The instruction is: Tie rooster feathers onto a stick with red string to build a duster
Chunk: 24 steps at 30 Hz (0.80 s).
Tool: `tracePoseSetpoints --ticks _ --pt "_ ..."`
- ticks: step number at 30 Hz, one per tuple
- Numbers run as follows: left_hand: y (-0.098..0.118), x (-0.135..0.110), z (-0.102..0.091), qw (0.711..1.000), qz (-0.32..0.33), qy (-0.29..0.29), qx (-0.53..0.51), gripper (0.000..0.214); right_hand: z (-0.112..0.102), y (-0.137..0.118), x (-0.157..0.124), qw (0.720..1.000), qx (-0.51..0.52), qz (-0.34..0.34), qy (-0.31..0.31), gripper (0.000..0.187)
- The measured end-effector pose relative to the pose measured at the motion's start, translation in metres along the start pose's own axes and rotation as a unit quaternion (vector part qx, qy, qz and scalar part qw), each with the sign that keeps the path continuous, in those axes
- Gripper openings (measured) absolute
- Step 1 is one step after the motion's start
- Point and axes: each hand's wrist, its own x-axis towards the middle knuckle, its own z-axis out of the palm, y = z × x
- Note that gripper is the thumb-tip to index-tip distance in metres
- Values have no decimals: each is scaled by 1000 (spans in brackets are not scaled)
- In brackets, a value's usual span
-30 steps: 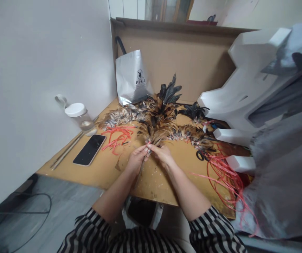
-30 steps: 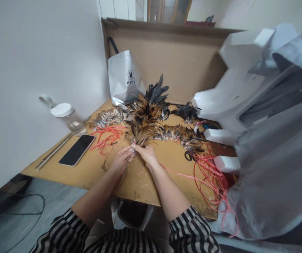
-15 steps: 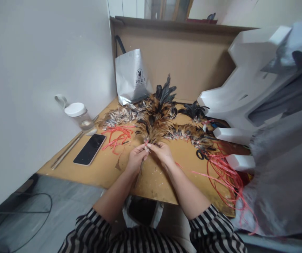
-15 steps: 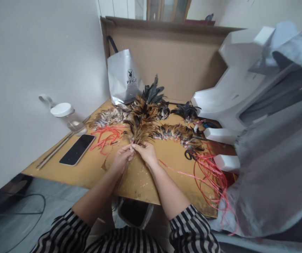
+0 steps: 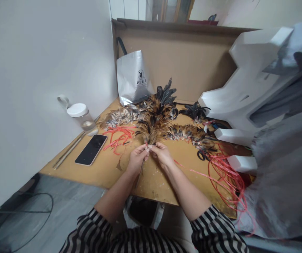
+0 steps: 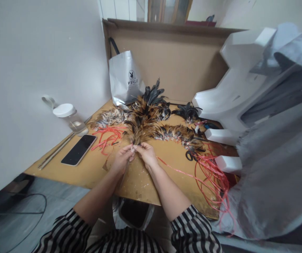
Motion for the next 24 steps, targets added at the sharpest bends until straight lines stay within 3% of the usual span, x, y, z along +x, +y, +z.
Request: tracePoseSetpoints --ticks 11,19,24 --pt "3 -1 1 1000 -5 -7 15 30 7 -7 -3 998 -50 -36 -15 28" --pt "4 -2 2 1000 2 3 30 33 2 0 0 999 -44 -28 0 27" --pt "5 -2 1 1000 5 -2 29 32 -3 -4 2 994 -91 -64 -8 27"
